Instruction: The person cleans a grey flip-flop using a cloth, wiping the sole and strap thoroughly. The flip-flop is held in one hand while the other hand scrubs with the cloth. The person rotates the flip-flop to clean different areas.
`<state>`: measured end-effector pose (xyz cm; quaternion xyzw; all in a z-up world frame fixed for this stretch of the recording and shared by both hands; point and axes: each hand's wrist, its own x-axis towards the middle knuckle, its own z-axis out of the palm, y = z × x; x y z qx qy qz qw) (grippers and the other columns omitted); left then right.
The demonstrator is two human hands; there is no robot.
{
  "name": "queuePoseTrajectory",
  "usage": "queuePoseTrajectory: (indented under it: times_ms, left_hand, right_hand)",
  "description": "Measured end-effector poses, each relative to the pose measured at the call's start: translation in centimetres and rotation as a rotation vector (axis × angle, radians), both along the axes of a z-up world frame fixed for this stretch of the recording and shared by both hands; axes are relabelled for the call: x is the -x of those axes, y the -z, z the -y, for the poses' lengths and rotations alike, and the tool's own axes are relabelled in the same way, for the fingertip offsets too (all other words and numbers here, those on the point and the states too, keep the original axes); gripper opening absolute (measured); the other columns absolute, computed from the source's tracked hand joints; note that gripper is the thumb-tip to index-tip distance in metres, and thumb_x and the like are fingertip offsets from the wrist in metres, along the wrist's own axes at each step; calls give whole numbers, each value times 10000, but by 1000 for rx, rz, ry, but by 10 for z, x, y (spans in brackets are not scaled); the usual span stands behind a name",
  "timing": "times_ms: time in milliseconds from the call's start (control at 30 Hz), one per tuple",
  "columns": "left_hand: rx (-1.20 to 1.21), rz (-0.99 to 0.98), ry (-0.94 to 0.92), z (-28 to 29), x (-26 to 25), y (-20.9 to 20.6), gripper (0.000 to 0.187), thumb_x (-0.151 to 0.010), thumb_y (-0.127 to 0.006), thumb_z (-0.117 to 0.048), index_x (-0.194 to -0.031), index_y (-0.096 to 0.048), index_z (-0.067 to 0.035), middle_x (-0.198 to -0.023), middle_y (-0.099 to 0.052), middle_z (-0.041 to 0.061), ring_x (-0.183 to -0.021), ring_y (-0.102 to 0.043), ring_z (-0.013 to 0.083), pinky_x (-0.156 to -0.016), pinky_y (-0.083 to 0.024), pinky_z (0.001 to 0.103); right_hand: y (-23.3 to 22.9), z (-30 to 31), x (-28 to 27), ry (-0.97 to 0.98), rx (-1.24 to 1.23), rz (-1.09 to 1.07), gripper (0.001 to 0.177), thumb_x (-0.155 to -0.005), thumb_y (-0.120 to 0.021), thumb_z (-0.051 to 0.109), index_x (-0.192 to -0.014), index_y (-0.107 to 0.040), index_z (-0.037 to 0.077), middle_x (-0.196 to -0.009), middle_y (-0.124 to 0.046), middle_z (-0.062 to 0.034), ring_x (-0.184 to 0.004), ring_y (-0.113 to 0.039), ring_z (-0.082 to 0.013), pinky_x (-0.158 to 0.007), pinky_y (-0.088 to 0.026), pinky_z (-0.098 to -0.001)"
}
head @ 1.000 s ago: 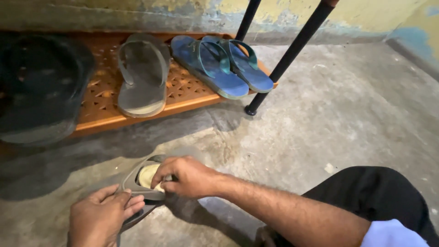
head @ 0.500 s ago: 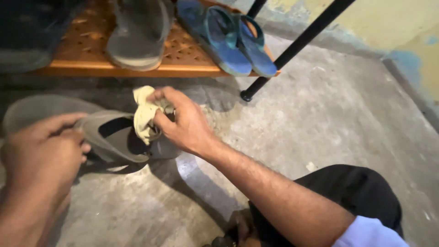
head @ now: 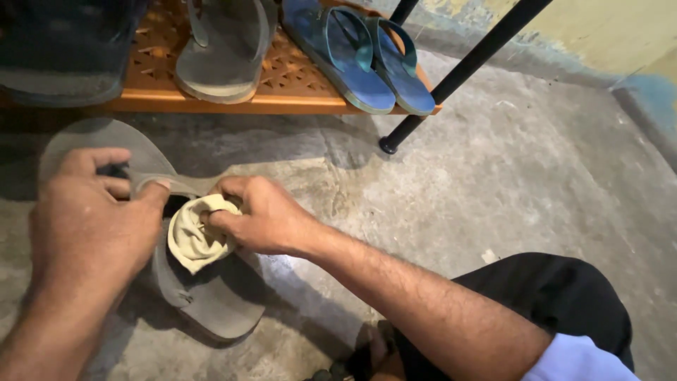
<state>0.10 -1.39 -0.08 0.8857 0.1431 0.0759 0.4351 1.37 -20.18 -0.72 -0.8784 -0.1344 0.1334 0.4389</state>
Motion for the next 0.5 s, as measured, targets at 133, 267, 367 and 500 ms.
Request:
queuePoseTrajectory:
  times_ms: [133, 267, 367, 500]
  left_hand:
    - [-83, -202, 76, -5, -8, 15, 556, -843, -825, -338, -1279, -661, -34, -1018, -763, 205, -938, -740, 339, -837, -566, 448]
    - [-138, -250, 172, -1, -7, 37, 582, -837, -806, -399, -1282, -694, -41, -1136, -729, 255, -1069, -700, 414, -925, -544, 497]
    - [-88, -210, 220, -6, -7, 46, 620, -807, -800, -341, -1333, -658, -45, -1166, -727, 253, -1107, -697, 404, -959, -542, 491]
    - [-89, -256, 256, -6, -6, 46, 818, -751, -827, -220, -1489, -509, -64, -1328, -667, 226, -1237, -646, 365, -1033, -513, 458]
  right_hand:
    - [22, -6, 0, 241, -340, -369, 267, -900, -641, 107, -1119, -645, -47, -936, -721, -164, -729, -724, -204, -561, -648, -341]
    - [40, -3, -3, 371, -580, -513, 253, -940, -650, 108, -1120, -642, -70, -951, -733, -148, -763, -731, -217, -623, -655, -354]
    - [48, -4, 2, 406, -605, -654, 237, -945, -670, 119, -1093, -654, -65, -940, -736, -144, -763, -732, -215, -641, -653, -348]
    - [47, 2, 1, 236, -399, -619, 234, -920, -718, 118, -1067, -687, -61, -922, -728, -145, -740, -707, -221, -615, -617, -350]
